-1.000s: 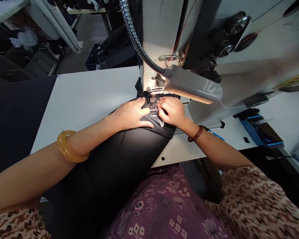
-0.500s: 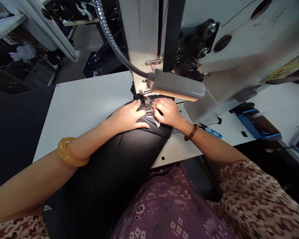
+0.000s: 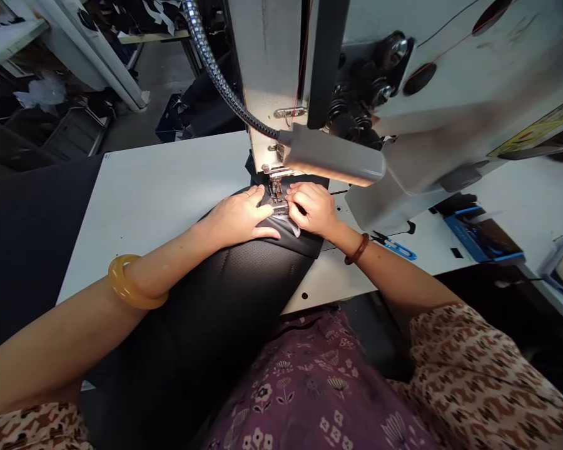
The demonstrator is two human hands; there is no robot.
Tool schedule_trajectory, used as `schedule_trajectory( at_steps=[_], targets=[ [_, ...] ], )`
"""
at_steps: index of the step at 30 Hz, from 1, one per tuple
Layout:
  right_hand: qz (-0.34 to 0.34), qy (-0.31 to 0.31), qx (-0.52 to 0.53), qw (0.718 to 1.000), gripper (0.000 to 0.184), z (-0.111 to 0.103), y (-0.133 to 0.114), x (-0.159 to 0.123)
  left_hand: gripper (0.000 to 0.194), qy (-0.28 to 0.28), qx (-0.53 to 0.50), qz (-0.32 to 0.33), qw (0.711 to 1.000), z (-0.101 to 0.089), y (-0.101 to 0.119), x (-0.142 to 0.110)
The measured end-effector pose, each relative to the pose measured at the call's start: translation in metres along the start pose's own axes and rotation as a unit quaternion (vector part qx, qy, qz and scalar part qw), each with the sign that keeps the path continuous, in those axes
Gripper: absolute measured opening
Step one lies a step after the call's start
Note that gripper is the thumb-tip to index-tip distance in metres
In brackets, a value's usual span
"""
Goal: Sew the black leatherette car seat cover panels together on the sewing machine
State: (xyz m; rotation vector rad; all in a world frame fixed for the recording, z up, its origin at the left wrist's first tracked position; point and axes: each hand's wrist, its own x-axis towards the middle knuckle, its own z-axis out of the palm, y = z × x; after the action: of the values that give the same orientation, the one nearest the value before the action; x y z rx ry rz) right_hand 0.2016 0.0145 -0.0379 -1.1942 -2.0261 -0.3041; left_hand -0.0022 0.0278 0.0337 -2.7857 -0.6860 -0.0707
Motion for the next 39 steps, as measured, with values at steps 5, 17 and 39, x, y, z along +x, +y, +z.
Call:
schedule_trajectory(
  at_steps=[5, 17, 39],
  targets=[
    [0.002, -0.024, 0.003, 1.0, 0.023, -0.0006, 0.0013, -0.0003, 0.061, -0.01, 0.003, -0.004, 1.0, -0.0005, 0.0012, 0.0],
    [-0.019, 0.012, -0.006, 1.0, 0.022, 0.0003, 0.0016, 0.0004, 0.064, -0.016, 0.015, -0.015, 1.0, 0.001, 0.0034, -0.0002],
    [0.032, -0.036, 0.031, 0.998, 0.027, 0.001, -0.0012, 0.0021, 0.056, -0.028, 0.004, -0.015, 0.999, -0.005, 0.0024, 0.0024]
  ],
)
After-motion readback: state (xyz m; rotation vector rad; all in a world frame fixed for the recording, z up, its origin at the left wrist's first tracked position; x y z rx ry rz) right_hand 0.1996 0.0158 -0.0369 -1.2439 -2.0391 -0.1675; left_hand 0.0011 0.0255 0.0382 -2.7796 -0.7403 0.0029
